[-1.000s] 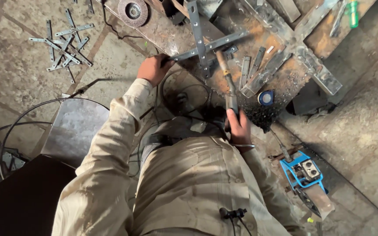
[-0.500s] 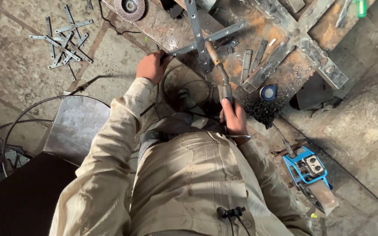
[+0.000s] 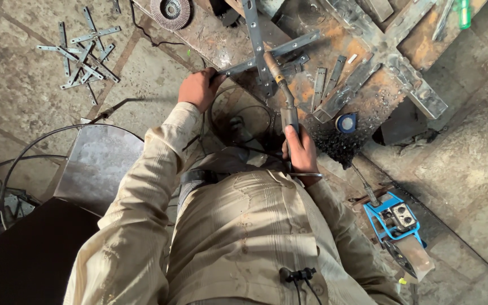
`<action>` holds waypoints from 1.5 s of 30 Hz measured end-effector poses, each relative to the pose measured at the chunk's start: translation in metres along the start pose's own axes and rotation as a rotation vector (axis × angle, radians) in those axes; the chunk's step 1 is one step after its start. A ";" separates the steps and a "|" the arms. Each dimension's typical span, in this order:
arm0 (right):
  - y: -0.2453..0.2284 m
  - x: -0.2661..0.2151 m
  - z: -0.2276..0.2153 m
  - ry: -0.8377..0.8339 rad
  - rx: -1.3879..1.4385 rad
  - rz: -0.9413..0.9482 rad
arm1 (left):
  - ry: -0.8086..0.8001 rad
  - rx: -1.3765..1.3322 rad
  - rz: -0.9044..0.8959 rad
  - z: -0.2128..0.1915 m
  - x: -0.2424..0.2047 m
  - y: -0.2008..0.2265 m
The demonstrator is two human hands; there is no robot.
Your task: Welding metal cross-pieces together and verifying alignment using a square ruler.
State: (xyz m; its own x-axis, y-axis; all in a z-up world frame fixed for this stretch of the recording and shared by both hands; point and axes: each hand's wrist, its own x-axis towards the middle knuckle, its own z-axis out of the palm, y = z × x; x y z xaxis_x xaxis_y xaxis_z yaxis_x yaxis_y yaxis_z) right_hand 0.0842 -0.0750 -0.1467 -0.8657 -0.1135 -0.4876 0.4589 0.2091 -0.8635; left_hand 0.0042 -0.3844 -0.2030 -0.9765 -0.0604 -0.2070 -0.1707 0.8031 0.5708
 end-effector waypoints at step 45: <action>0.021 0.004 0.002 0.000 -0.003 -0.030 | 0.033 0.005 -0.002 0.022 0.007 -0.021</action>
State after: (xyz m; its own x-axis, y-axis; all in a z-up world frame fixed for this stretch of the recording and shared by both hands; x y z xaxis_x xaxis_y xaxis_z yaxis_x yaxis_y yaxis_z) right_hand 0.0910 -0.0730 -0.1669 -0.8789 -0.1202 -0.4616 0.4322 0.2086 -0.8773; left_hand 0.0041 -0.3888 -0.2338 -0.9799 -0.0814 -0.1823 -0.1724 0.8057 0.5667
